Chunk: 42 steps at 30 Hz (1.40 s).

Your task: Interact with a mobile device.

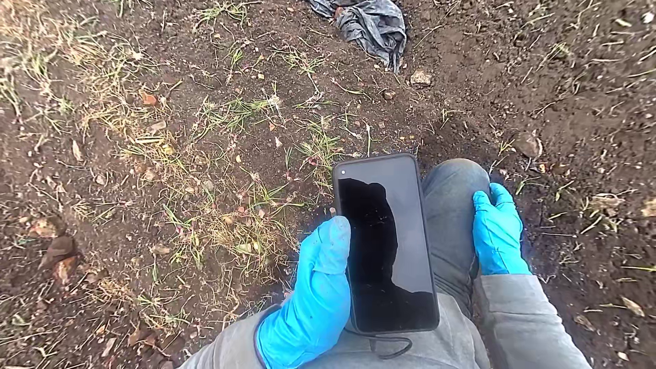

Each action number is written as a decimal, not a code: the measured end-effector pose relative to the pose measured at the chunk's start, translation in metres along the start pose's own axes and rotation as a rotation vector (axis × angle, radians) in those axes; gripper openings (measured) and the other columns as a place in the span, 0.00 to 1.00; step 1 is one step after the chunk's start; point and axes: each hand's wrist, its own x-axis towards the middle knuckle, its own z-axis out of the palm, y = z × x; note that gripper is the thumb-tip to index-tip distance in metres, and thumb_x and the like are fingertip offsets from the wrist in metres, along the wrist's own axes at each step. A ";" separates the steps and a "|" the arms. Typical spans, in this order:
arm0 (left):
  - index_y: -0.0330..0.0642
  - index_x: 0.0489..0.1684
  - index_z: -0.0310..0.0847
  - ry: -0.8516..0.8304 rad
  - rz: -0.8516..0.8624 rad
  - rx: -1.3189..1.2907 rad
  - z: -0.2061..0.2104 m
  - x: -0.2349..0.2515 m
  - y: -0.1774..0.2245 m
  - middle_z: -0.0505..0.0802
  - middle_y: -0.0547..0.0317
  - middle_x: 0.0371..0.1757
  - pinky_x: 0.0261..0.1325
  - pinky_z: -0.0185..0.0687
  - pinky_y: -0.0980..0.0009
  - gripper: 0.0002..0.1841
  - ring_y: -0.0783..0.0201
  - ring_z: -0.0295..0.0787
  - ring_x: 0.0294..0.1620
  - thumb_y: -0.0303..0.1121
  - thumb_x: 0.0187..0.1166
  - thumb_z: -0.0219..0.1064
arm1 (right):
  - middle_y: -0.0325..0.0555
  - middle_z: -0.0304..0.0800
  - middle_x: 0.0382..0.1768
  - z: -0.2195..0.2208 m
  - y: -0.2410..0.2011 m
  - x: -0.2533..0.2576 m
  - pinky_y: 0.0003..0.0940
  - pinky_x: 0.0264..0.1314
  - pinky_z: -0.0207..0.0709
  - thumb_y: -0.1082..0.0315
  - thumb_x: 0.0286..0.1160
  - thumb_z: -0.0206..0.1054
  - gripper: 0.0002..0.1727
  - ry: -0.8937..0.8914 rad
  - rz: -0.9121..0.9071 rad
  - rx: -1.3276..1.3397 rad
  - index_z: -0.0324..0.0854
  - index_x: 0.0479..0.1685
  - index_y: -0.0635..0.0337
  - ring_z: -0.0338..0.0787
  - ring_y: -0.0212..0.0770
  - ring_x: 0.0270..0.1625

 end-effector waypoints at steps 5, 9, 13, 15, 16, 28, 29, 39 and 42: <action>0.54 0.42 0.88 0.019 0.005 0.014 -0.003 0.001 0.004 0.91 0.71 0.37 0.50 0.88 0.75 0.22 0.77 0.89 0.43 0.52 0.94 0.48 | 0.42 0.90 0.62 -0.025 -0.040 -0.037 0.32 0.69 0.79 0.59 0.90 0.55 0.19 -0.034 -0.171 0.299 0.82 0.69 0.57 0.88 0.31 0.63; 0.58 0.48 0.89 0.065 -0.045 0.027 -0.001 0.000 0.005 0.93 0.73 0.46 0.62 0.86 0.73 0.21 0.78 0.89 0.55 0.52 0.93 0.48 | 0.40 0.95 0.50 -0.055 -0.080 -0.066 0.33 0.58 0.87 0.59 0.90 0.49 0.19 -0.379 -0.495 0.761 0.87 0.54 0.55 0.93 0.37 0.51; 0.56 0.46 0.90 0.067 -0.010 0.057 -0.001 0.001 0.003 0.94 0.72 0.43 0.58 0.88 0.74 0.22 0.78 0.90 0.51 0.50 0.94 0.48 | 0.33 0.94 0.52 -0.087 -0.131 -0.117 0.35 0.62 0.86 0.43 0.86 0.56 0.20 -0.649 -0.918 0.590 0.89 0.50 0.44 0.91 0.38 0.59; 0.54 0.42 0.89 0.068 -0.014 0.077 0.000 0.002 0.001 0.92 0.70 0.36 0.48 0.88 0.75 0.23 0.77 0.90 0.42 0.52 0.94 0.47 | 0.29 0.94 0.55 -0.099 -0.144 -0.132 0.31 0.64 0.81 0.44 0.88 0.53 0.19 -0.748 -1.113 0.432 0.86 0.47 0.42 0.88 0.33 0.62; 0.53 0.41 0.89 0.063 -0.017 0.076 0.000 0.002 0.000 0.91 0.69 0.36 0.47 0.88 0.74 0.24 0.76 0.90 0.41 0.52 0.94 0.47 | 0.31 0.94 0.56 -0.102 -0.150 -0.138 0.29 0.64 0.77 0.47 0.88 0.53 0.18 -0.796 -1.168 0.393 0.85 0.46 0.44 0.87 0.32 0.62; 0.50 0.43 0.89 0.087 -0.043 0.048 0.001 0.000 -0.005 0.91 0.67 0.36 0.47 0.88 0.73 0.24 0.75 0.90 0.41 0.51 0.94 0.47 | 0.41 0.92 0.63 -0.100 -0.153 -0.179 0.38 0.58 0.65 0.37 0.84 0.45 0.28 -0.809 -1.398 -0.062 0.84 0.48 0.45 0.82 0.44 0.55; 0.50 0.43 0.89 0.092 -0.045 0.048 0.002 -0.001 -0.005 0.91 0.68 0.36 0.47 0.89 0.73 0.24 0.75 0.90 0.41 0.51 0.94 0.46 | 0.41 0.91 0.63 -0.100 -0.153 -0.179 0.38 0.58 0.64 0.37 0.83 0.44 0.28 -0.800 -1.391 -0.075 0.84 0.48 0.45 0.81 0.44 0.55; 0.51 0.46 0.89 0.093 -0.047 0.049 0.002 -0.002 -0.007 0.93 0.67 0.41 0.53 0.90 0.70 0.25 0.74 0.91 0.48 0.51 0.95 0.45 | 0.42 0.91 0.65 -0.097 -0.155 -0.183 0.42 0.59 0.61 0.38 0.84 0.45 0.28 -0.868 -1.397 -0.129 0.85 0.48 0.46 0.80 0.47 0.55; 0.52 0.41 0.90 0.089 -0.023 0.053 0.001 -0.002 -0.009 0.92 0.69 0.36 0.47 0.88 0.74 0.26 0.76 0.90 0.42 0.56 0.93 0.48 | 0.39 0.91 0.64 -0.100 -0.152 -0.181 0.39 0.59 0.59 0.37 0.83 0.44 0.28 -0.785 -1.381 -0.087 0.84 0.47 0.44 0.78 0.43 0.53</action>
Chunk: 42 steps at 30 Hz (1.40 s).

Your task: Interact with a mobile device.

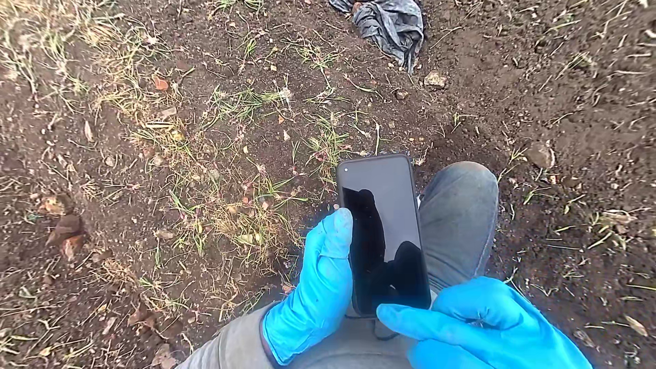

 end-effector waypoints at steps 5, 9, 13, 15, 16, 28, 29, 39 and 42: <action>0.51 0.45 0.89 -0.016 0.000 -0.027 -0.002 0.000 0.001 0.93 0.67 0.38 0.49 0.90 0.72 0.24 0.74 0.91 0.44 0.52 0.94 0.47 | 0.39 0.92 0.63 -0.008 0.008 -0.008 0.36 0.61 0.58 0.36 0.84 0.43 0.28 0.069 0.045 0.031 0.83 0.44 0.44 0.78 0.42 0.53; 0.53 0.42 0.88 -0.033 0.009 -0.013 -0.003 -0.001 0.001 0.92 0.69 0.37 0.51 0.89 0.71 0.25 0.74 0.91 0.44 0.57 0.92 0.47 | 0.40 0.93 0.62 -0.011 0.012 -0.011 0.36 0.62 0.57 0.39 0.84 0.44 0.26 0.091 0.067 0.030 0.82 0.46 0.45 0.79 0.42 0.54; 0.53 0.46 0.89 -0.068 0.037 -0.057 -0.004 -0.002 0.000 0.94 0.68 0.44 0.62 0.89 0.68 0.25 0.73 0.91 0.54 0.57 0.92 0.49 | 0.39 0.93 0.63 -0.010 0.014 -0.009 0.35 0.62 0.58 0.37 0.84 0.43 0.27 0.126 0.071 0.029 0.81 0.46 0.44 0.79 0.41 0.56; 0.53 0.44 0.89 -0.066 0.060 -0.076 -0.004 -0.001 -0.001 0.94 0.69 0.44 0.62 0.88 0.69 0.25 0.74 0.91 0.53 0.58 0.91 0.50 | 0.38 0.93 0.62 -0.010 0.014 -0.007 0.35 0.61 0.59 0.37 0.84 0.42 0.27 0.140 0.062 0.026 0.82 0.44 0.44 0.79 0.41 0.54; 0.53 0.43 0.89 -0.061 0.070 -0.078 -0.004 -0.001 -0.001 0.94 0.70 0.43 0.61 0.88 0.71 0.24 0.75 0.91 0.53 0.58 0.91 0.51 | 0.39 0.93 0.62 -0.011 0.014 -0.007 0.35 0.61 0.59 0.37 0.84 0.42 0.28 0.146 0.051 0.033 0.82 0.43 0.45 0.79 0.41 0.54; 0.50 0.41 0.89 -0.036 0.090 -0.054 -0.002 0.003 0.001 0.94 0.69 0.42 0.62 0.86 0.72 0.23 0.76 0.90 0.51 0.51 0.93 0.49 | 0.46 0.95 0.54 -0.001 0.015 -0.026 0.39 0.57 0.65 0.38 0.82 0.48 0.28 0.062 0.029 0.096 0.87 0.45 0.48 0.82 0.46 0.50; 0.50 0.41 0.89 -0.034 0.088 -0.057 -0.002 0.003 0.003 0.94 0.70 0.42 0.63 0.85 0.73 0.22 0.77 0.90 0.52 0.49 0.93 0.49 | 0.47 0.95 0.53 -0.002 0.016 -0.026 0.38 0.57 0.65 0.38 0.82 0.48 0.29 0.081 0.027 0.107 0.87 0.46 0.48 0.81 0.45 0.50; 0.49 0.41 0.90 -0.047 0.101 -0.033 0.001 0.002 0.011 0.95 0.74 0.43 0.65 0.83 0.77 0.22 0.82 0.89 0.54 0.49 0.93 0.51 | 0.45 0.95 0.56 -0.007 0.022 -0.020 0.37 0.60 0.63 0.38 0.82 0.47 0.29 0.150 0.011 0.133 0.86 0.41 0.49 0.82 0.43 0.53; 0.49 0.41 0.90 -0.044 0.099 -0.046 0.002 0.001 0.009 0.95 0.74 0.43 0.64 0.84 0.77 0.22 0.81 0.89 0.53 0.50 0.93 0.51 | 0.45 0.95 0.56 -0.008 0.022 -0.019 0.37 0.61 0.62 0.38 0.82 0.48 0.28 0.142 0.006 0.131 0.86 0.41 0.49 0.81 0.44 0.54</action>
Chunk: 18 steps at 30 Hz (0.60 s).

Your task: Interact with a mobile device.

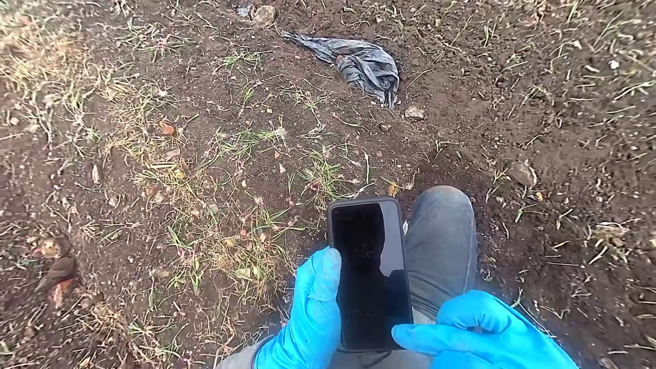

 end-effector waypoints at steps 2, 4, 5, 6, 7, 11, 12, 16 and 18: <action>0.48 0.42 0.90 0.003 -0.009 -0.022 0.000 0.000 -0.002 0.95 0.72 0.43 0.64 0.84 0.75 0.21 0.80 0.89 0.53 0.47 0.94 0.51 | 0.44 0.95 0.57 -0.001 0.001 -0.002 0.36 0.60 0.62 0.38 0.82 0.47 0.28 0.011 -0.003 -0.020 0.86 0.40 0.48 0.81 0.43 0.54; 0.49 0.43 0.90 0.005 -0.016 -0.021 0.000 -0.001 -0.003 0.95 0.71 0.44 0.66 0.84 0.74 0.21 0.79 0.90 0.54 0.44 0.94 0.50 | 0.43 0.95 0.56 -0.003 0.002 -0.006 0.36 0.59 0.63 0.37 0.82 0.47 0.28 0.023 0.001 -0.030 0.85 0.39 0.48 0.82 0.42 0.53; 0.49 0.44 0.90 0.003 -0.015 -0.015 -0.001 0.000 -0.003 0.95 0.70 0.45 0.67 0.84 0.74 0.21 0.78 0.90 0.56 0.45 0.94 0.49 | 0.44 0.95 0.56 -0.004 0.002 -0.007 0.36 0.59 0.63 0.37 0.82 0.47 0.29 0.021 0.005 -0.024 0.86 0.40 0.48 0.82 0.42 0.53; 0.48 0.45 0.90 -0.009 -0.005 -0.003 -0.002 0.000 -0.005 0.95 0.69 0.47 0.69 0.83 0.73 0.22 0.77 0.89 0.58 0.47 0.94 0.48 | 0.44 0.95 0.56 -0.004 0.002 -0.008 0.36 0.59 0.63 0.37 0.82 0.47 0.29 0.016 0.007 -0.025 0.86 0.40 0.48 0.82 0.42 0.53; 0.48 0.44 0.90 -0.012 0.000 0.017 -0.002 0.001 -0.006 0.95 0.69 0.46 0.69 0.82 0.72 0.23 0.76 0.89 0.58 0.48 0.94 0.48 | 0.44 0.95 0.55 -0.004 0.003 -0.010 0.36 0.59 0.63 0.37 0.82 0.47 0.29 0.010 0.007 -0.027 0.86 0.41 0.48 0.82 0.42 0.53; 0.51 0.40 0.89 0.006 -0.021 0.033 -0.002 0.002 -0.006 0.94 0.70 0.42 0.64 0.84 0.73 0.23 0.76 0.89 0.53 0.48 0.94 0.48 | 0.45 0.95 0.56 0.000 0.002 -0.009 0.37 0.58 0.64 0.36 0.82 0.46 0.30 -0.027 -0.006 -0.009 0.86 0.41 0.48 0.82 0.43 0.52; 0.50 0.41 0.90 0.002 -0.029 0.029 -0.003 0.002 -0.006 0.94 0.68 0.42 0.64 0.85 0.72 0.23 0.75 0.90 0.53 0.48 0.94 0.48 | 0.45 0.95 0.56 0.003 0.001 -0.007 0.37 0.59 0.64 0.36 0.82 0.45 0.30 -0.043 -0.006 -0.013 0.85 0.40 0.48 0.82 0.44 0.53; 0.50 0.40 0.89 -0.007 -0.024 0.037 -0.004 0.003 -0.009 0.93 0.68 0.40 0.61 0.86 0.71 0.23 0.74 0.90 0.50 0.50 0.94 0.48 | 0.42 0.95 0.56 0.010 0.002 -0.006 0.37 0.60 0.63 0.36 0.82 0.45 0.29 -0.036 0.006 -0.046 0.86 0.40 0.47 0.81 0.44 0.53; 0.51 0.38 0.89 0.000 -0.010 0.040 -0.003 0.003 -0.008 0.93 0.70 0.39 0.61 0.85 0.74 0.22 0.77 0.89 0.49 0.48 0.94 0.49 | 0.43 0.95 0.55 0.004 0.003 -0.006 0.36 0.60 0.63 0.34 0.82 0.44 0.31 0.006 -0.022 -0.016 0.85 0.42 0.47 0.81 0.43 0.53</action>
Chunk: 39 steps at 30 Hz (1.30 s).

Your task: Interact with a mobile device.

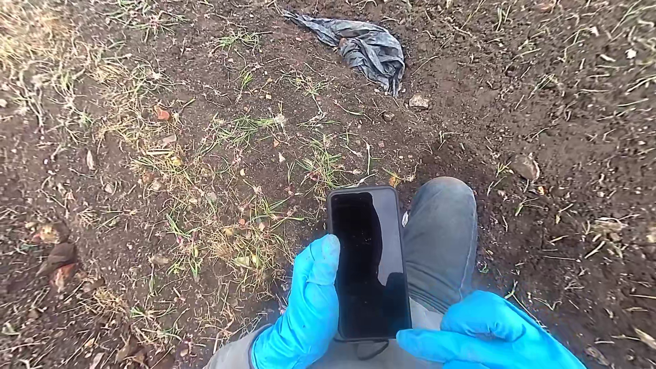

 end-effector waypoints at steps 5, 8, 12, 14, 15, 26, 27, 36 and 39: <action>0.52 0.38 0.90 0.023 -0.026 -0.028 0.002 -0.001 0.004 0.94 0.74 0.40 0.63 0.84 0.76 0.20 0.80 0.89 0.51 0.44 0.93 0.51 | 0.43 0.95 0.57 -0.007 0.003 0.002 0.35 0.62 0.62 0.35 0.83 0.43 0.31 0.028 0.007 0.010 0.84 0.40 0.48 0.81 0.42 0.56; 0.52 0.40 0.90 0.015 -0.014 -0.031 0.001 -0.001 0.004 0.94 0.74 0.42 0.66 0.82 0.76 0.20 0.81 0.88 0.54 0.46 0.93 0.52 | 0.43 0.94 0.57 -0.007 0.003 0.006 0.35 0.62 0.62 0.35 0.83 0.43 0.31 0.020 0.009 0.021 0.84 0.39 0.47 0.81 0.41 0.56; 0.49 0.40 0.90 -0.001 0.002 -0.014 -0.001 -0.002 0.005 0.94 0.74 0.42 0.66 0.82 0.76 0.20 0.81 0.88 0.54 0.45 0.93 0.52 | 0.40 0.93 0.61 -0.001 0.004 0.013 0.35 0.63 0.62 0.33 0.83 0.42 0.31 0.000 -0.010 0.013 0.83 0.39 0.45 0.81 0.41 0.58; 0.50 0.40 0.90 -0.039 0.010 -0.017 -0.002 -0.002 0.005 0.94 0.73 0.42 0.65 0.83 0.76 0.21 0.81 0.88 0.53 0.48 0.93 0.51 | 0.37 0.93 0.62 0.004 0.008 0.022 0.34 0.62 0.62 0.34 0.83 0.41 0.31 0.006 -0.021 -0.017 0.82 0.38 0.44 0.81 0.40 0.59; 0.50 0.42 0.91 -0.062 0.008 -0.034 -0.003 -0.003 0.005 0.95 0.72 0.42 0.64 0.85 0.75 0.22 0.80 0.89 0.53 0.50 0.93 0.52 | 0.35 0.93 0.62 0.006 0.011 0.027 0.34 0.64 0.62 0.34 0.84 0.41 0.30 0.035 -0.012 -0.033 0.82 0.38 0.44 0.80 0.39 0.60; 0.50 0.42 0.91 -0.045 0.004 -0.051 -0.006 -0.007 0.007 0.95 0.73 0.42 0.61 0.86 0.77 0.22 0.80 0.90 0.52 0.50 0.93 0.52 | 0.35 0.91 0.63 0.005 0.034 0.048 0.35 0.74 0.76 0.40 0.88 0.50 0.26 0.484 0.217 0.294 0.86 0.59 0.46 0.84 0.36 0.71; 0.49 0.43 0.91 -0.037 0.002 -0.060 -0.007 -0.008 0.007 0.95 0.72 0.43 0.62 0.87 0.76 0.22 0.79 0.91 0.52 0.50 0.93 0.52 | 0.38 0.90 0.63 0.016 0.036 0.050 0.32 0.68 0.80 0.42 0.88 0.51 0.27 0.511 0.313 0.516 0.85 0.63 0.50 0.86 0.35 0.66; 0.32 0.49 0.87 -0.038 0.127 0.199 -0.007 0.002 -0.004 0.95 0.59 0.41 0.57 0.90 0.73 0.28 0.75 0.92 0.48 0.48 0.95 0.46 | 0.53 0.91 0.61 0.082 0.014 0.063 0.47 0.69 0.84 0.37 0.85 0.52 0.33 0.583 0.589 2.043 0.80 0.69 0.55 0.90 0.45 0.66; 0.34 0.56 0.89 -0.053 0.267 0.499 -0.011 0.005 -0.001 0.97 0.57 0.46 0.55 0.93 0.68 0.35 0.73 0.94 0.50 0.57 0.94 0.43 | 0.54 0.89 0.65 0.088 0.027 0.054 0.50 0.72 0.81 0.30 0.76 0.59 0.39 0.392 0.445 2.189 0.83 0.69 0.54 0.88 0.46 0.69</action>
